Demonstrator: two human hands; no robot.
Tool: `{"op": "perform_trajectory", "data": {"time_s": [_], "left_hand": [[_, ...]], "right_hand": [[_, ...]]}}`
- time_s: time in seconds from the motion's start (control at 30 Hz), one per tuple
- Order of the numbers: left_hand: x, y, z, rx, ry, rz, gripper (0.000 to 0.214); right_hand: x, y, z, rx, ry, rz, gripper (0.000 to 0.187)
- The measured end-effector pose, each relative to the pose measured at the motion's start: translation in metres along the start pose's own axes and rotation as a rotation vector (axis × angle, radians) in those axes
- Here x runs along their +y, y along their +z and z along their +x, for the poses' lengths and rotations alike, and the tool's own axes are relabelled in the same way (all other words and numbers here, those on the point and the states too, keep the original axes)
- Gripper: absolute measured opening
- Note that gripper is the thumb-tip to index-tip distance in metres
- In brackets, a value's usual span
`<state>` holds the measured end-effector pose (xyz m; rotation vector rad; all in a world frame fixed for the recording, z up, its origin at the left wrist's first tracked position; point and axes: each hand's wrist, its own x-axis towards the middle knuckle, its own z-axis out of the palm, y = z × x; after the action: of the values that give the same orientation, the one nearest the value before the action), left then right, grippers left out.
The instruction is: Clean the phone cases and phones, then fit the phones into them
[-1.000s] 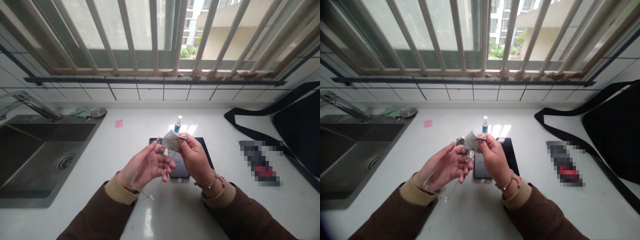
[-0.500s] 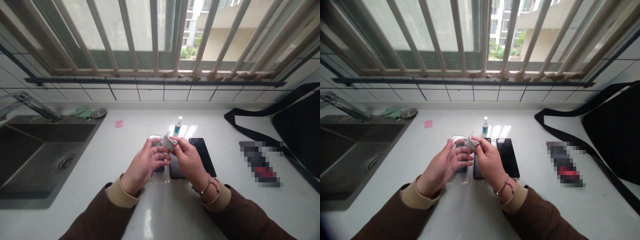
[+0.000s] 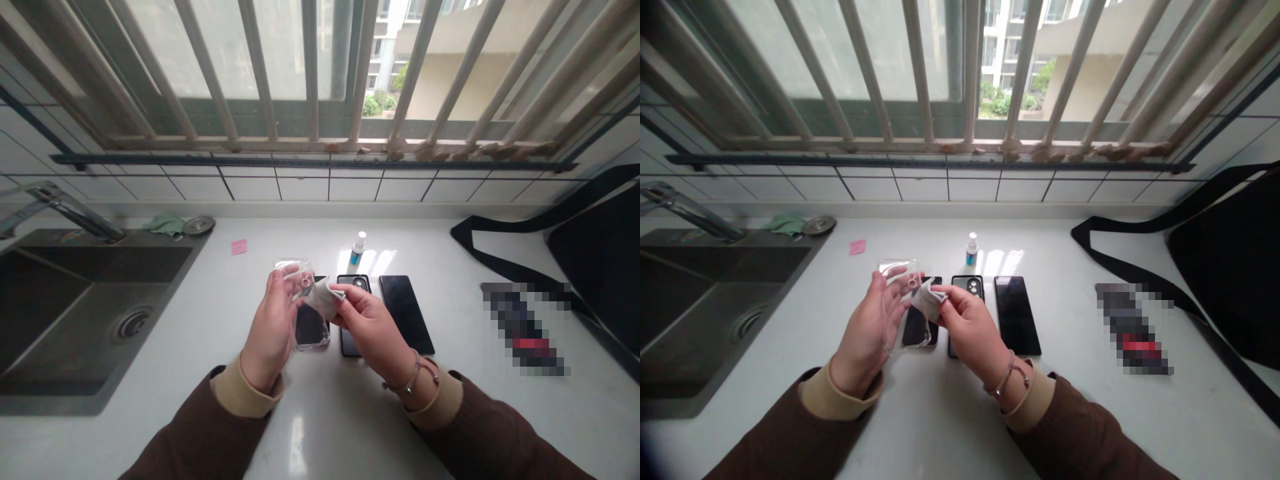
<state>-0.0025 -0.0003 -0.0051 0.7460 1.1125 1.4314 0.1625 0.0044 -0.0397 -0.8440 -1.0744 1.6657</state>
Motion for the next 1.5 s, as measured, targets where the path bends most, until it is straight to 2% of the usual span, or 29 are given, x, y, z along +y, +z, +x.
{"op": "perform_trajectory", "data": {"time_s": [0.17, 0.33, 0.43, 0.63, 0.77, 0.87, 1.0, 1.17, 1.33, 1.4, 1.5], "left_hand": [[0.006, 0.002, 0.000, -0.029, 0.018, -0.095, 0.046], [0.006, 0.001, 0.002, -0.001, 0.069, -0.184, 0.048], [0.007, 0.001, 0.002, 0.010, 0.103, -0.227, 0.047], [0.008, 0.004, 0.002, 0.034, 0.245, -0.242, 0.045], [0.009, 0.005, 0.000, 0.056, 0.353, -0.201, 0.047], [0.009, 0.005, -0.002, 0.051, 0.481, -0.138, 0.045], [0.005, 0.002, -0.003, 0.009, 0.719, 0.027, 0.045], [-0.004, -0.010, 0.005, -0.012, 1.089, 0.294, 0.075], [-0.004, -0.020, 0.012, 0.032, 1.279, 0.467, 0.102], [0.001, -0.016, 0.006, 0.083, 1.253, 0.437, 0.102], [0.011, -0.005, -0.006, 0.211, 0.937, 0.223, 0.081]], "right_hand": [[0.000, 0.005, -0.003, -0.031, 0.081, 0.047, 0.043], [-0.003, 0.010, -0.003, -0.124, 0.132, 0.102, 0.041], [-0.004, 0.011, -0.002, -0.138, 0.170, 0.124, 0.041], [-0.005, 0.014, -0.004, -0.137, 0.284, 0.195, 0.039], [-0.004, 0.015, -0.005, -0.126, 0.292, 0.200, 0.041], [-0.002, 0.015, -0.006, -0.117, 0.297, 0.195, 0.043], [-0.004, 0.018, -0.007, -0.135, 0.321, 0.269, 0.046], [-0.009, 0.021, -0.011, -0.198, 0.329, 0.324, 0.043], [-0.010, 0.018, -0.012, -0.237, 0.347, 0.293, 0.039], [-0.012, 0.016, -0.012, -0.263, 0.369, 0.283, 0.039], [-0.016, 0.015, -0.013, -0.313, 0.405, 0.270, 0.040]]}}
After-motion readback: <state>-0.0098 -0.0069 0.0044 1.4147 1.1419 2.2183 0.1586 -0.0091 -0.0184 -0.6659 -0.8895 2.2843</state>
